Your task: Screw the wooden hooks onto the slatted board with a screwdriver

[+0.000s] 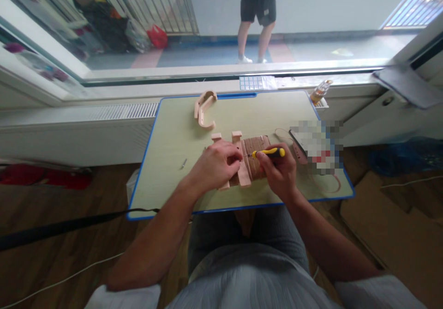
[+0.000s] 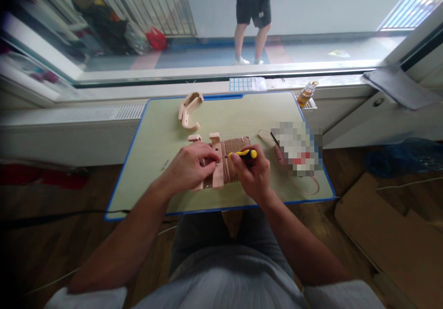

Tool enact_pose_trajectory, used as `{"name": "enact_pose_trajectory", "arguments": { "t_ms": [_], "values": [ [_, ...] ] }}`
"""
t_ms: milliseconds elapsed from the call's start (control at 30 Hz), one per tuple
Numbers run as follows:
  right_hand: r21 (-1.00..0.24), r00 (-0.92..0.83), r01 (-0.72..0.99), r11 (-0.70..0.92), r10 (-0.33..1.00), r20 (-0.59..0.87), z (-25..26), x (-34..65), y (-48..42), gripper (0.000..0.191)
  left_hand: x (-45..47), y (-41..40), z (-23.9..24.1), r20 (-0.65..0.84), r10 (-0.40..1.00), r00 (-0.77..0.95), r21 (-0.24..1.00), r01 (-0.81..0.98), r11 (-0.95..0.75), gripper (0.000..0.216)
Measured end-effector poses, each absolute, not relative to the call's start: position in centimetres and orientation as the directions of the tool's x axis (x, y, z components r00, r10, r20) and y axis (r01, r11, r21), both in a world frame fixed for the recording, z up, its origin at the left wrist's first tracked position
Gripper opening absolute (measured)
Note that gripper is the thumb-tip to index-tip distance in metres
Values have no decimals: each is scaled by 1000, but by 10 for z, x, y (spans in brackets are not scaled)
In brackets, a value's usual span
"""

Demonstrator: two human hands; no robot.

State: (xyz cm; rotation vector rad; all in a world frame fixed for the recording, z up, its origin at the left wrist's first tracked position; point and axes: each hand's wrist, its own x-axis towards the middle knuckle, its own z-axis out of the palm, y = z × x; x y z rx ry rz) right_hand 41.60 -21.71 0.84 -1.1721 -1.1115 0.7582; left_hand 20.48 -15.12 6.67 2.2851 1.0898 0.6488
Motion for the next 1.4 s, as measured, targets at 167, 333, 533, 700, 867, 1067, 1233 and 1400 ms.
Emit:
{"name": "enact_pose_trajectory", "arguments": {
  "t_ms": [167, 333, 533, 700, 867, 1067, 1233, 1400],
  "values": [
    [-962, 307, 88, 257, 912, 272, 7, 416, -217, 33, 206, -153, 64, 131, 861, 491, 729, 541, -420, 18],
    [-967, 309, 91, 238, 916, 255, 10, 415, -217, 34, 207, -154, 61, 106, 885, 453, 785, 509, -354, 13],
    [-965, 300, 56, 256, 918, 261, 17, 413, -218, 30, 205, -150, 58, 138, 891, 432, 730, 564, -386, 8],
    [-961, 262, 73, 267, 925, 276, 37, 420, -213, 29, 202, -146, 53, 120, 889, 441, 729, 569, -381, 9],
    [-895, 61, 333, 298, 940, 336, 70, 429, -204, 29, 203, -143, 53, 93, 889, 448, 729, 578, -368, 8],
    [-789, -52, 497, 360, 920, 388, 82, 426, -193, 25, 202, -143, 55, 87, 882, 463, 732, 571, -372, 12],
    [-756, -68, 547, 359, 919, 388, 84, 424, -189, 23, 203, -144, 56, 107, 880, 462, 740, 554, -381, 11],
    [-752, -90, 553, 359, 923, 374, 91, 422, -187, 25, 202, -144, 54, 108, 885, 454, 740, 557, -376, 11]
  ]
}}
